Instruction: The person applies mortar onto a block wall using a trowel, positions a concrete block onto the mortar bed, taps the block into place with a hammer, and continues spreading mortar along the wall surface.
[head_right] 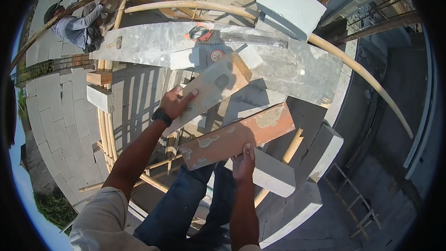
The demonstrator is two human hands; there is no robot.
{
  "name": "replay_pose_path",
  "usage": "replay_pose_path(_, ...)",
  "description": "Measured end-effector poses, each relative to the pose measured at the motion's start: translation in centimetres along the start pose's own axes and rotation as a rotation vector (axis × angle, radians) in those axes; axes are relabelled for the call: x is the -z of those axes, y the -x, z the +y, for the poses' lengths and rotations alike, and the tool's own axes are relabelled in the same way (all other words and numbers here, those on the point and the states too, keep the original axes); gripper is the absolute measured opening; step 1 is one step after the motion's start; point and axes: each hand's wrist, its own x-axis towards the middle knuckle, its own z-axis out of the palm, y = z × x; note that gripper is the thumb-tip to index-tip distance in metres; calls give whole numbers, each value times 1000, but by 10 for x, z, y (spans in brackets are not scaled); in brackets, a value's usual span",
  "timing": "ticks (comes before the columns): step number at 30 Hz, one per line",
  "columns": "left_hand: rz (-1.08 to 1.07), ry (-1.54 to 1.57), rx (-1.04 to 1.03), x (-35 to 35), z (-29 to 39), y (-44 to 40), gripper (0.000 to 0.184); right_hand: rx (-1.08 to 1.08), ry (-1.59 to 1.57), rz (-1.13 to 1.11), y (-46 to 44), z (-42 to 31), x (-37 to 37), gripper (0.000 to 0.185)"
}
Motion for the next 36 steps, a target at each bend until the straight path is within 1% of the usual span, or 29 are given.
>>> replay_pose_path(1,149,38,31,17,-11,2,71,-4,-45,14,2,-6,-11,50)
replay_pose_path(3,319,53,74,51,-57,-7,84,63,-5,25,5,-23,-29,54)
replay_pose_path(4,333,57,171,69,-76,-15,94,90,18,24,-1,-32,-39,56)
replay_pose_path(5,363,47,229,88,-87,-23,95,112,39,24,-8,-40,-49,59)
replay_pose_path(6,387,31,292,105,-99,-34,96,134,46,13,-13,-53,-60,56)
replay_pose_path(8,490,42,328,123,-140,-70,98,212,203,20,-31,-76,-70,50)
replay_pose_path(9,522,20,327,130,-165,-96,97,258,278,26,-43,-86,-73,48)
replay_pose_path(10,557,10,368,139,-172,-113,92,251,288,49,-56,-98,-76,47)
replay_pose_path(11,519,46,414,150,-167,-125,89,236,308,78,-65,-111,-76,47)
replay_pose_path(12,561,19,432,152,-182,-149,89,218,327,102,-75,-119,-79,47)
replay_pose_path(13,645,-34,434,149,-196,-173,89,218,326,98,-81,-122,-86,43)
replay_pose_path(14,668,-23,471,149,-207,-196,87,224,325,93,-86,-127,-92,38)
replay_pose_path(15,718,-35,483,154,-202,-217,85,238,317,83,-95,-131,-98,34)
replay_pose_path(17,769,-11,505,152,-205,-257,81,215,322,-56,-107,-142,-95,37)
replay_pose_path(19,734,-76,602,144,-183,-289,63,205,358,-106,-114,-150,-97,38)
replay_pose_path(21,519,-346,553,123,-191,-314,58,218,420,-82,-118,-156,-109,40)
replay_pose_path(22,397,-484,518,110,-200,-319,57,222,510,-5,-116,-157,-121,41)
replay_pose_path(24,279,-472,566,76,-216,-314,63,218,601,-20,-114,-158,-140,33)
replay_pose_path(25,231,-465,588,70,-210,-303,67,220,642,-37,-115,-158,-150,29)
replay_pose_path(26,107,-324,613,73,-207,-290,77,243,690,-31,-114,-157,-160,33)
replay_pose_path(28,173,-308,531,63,-226,-275,77,283,782,-11,-107,-153,-175,42)
replay_pose_path(29,209,-306,488,59,-237,-269,78,252,801,-26,-108,-152,-178,45)
replay_pose_path(31,321,-192,304,41,-221,-239,84,197,848,-45,-103,-154,-182,52)
replay_pose_path(32,230,-76,185,43,-181,-211,87,188,874,-48,-102,-150,-194,53)
replay_pose_path(33,144,238,67,52,-127,-169,85,183,898,-49,-105,-139,-215,54)
replay_pose_path(34,-17,360,-146,53,-91,-136,83,180,916,-50,-111,-127,-236,56)
replay_pose_path(35,-180,369,-276,58,-51,-100,86,144,926,-68,-115,-117,-252,56)
replay_pose_path(36,-242,333,-391,51,-25,-68,103,105,940,-85,-120,-109,-268,57)
